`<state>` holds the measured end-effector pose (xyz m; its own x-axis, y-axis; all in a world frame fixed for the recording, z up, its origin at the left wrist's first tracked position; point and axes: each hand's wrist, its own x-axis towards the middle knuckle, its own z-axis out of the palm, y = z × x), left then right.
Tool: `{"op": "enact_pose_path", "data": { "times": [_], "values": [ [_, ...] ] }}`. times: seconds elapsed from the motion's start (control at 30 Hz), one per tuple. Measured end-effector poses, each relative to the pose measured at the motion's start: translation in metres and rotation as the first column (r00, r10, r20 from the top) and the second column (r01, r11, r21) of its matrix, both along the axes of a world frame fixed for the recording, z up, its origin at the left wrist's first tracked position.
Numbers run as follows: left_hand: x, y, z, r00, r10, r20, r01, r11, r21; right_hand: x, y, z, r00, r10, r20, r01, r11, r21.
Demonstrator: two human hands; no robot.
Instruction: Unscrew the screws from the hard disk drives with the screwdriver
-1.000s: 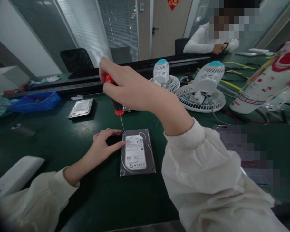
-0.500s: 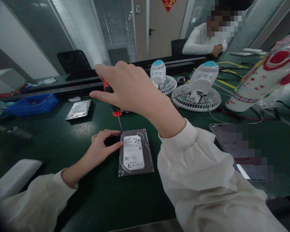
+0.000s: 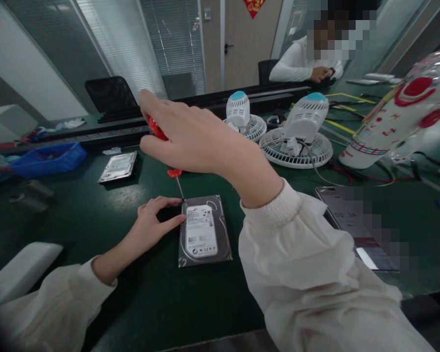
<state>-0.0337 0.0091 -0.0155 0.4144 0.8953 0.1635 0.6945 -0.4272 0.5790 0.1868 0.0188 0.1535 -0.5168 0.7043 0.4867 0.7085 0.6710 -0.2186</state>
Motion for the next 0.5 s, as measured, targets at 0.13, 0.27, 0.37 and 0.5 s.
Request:
{"op": "enact_pose_path", "data": {
  "times": [0.13, 0.27, 0.37, 0.5],
  "values": [
    [0.0006, 0.0004, -0.0014, 1.000, 0.007, 0.001, -0.007, 1.000, 0.013, 0.0003, 0.0042, -0.0031, 0.988, 0.151, -0.019, -0.150, 0.989, 0.016],
    [0.0004, 0.0011, -0.0024, 1.000, 0.003, 0.009, -0.003, 1.000, 0.013, -0.0025, 0.0072, -0.0072, 0.997, -0.068, 0.036, 0.064, 0.994, 0.083],
    [0.0000, 0.0008, -0.0021, 1.000, -0.003, 0.012, 0.003, 1.000, 0.018, -0.0023, 0.0067, -0.0072, 0.999, -0.039, 0.028, 0.037, 0.997, 0.063],
    [0.0003, -0.0003, -0.0012, 1.000, 0.005, 0.011, -0.005, 1.000, 0.022, -0.0040, 0.0047, -0.0053, 0.993, 0.120, -0.013, -0.119, 0.992, 0.042]
  ]
}}
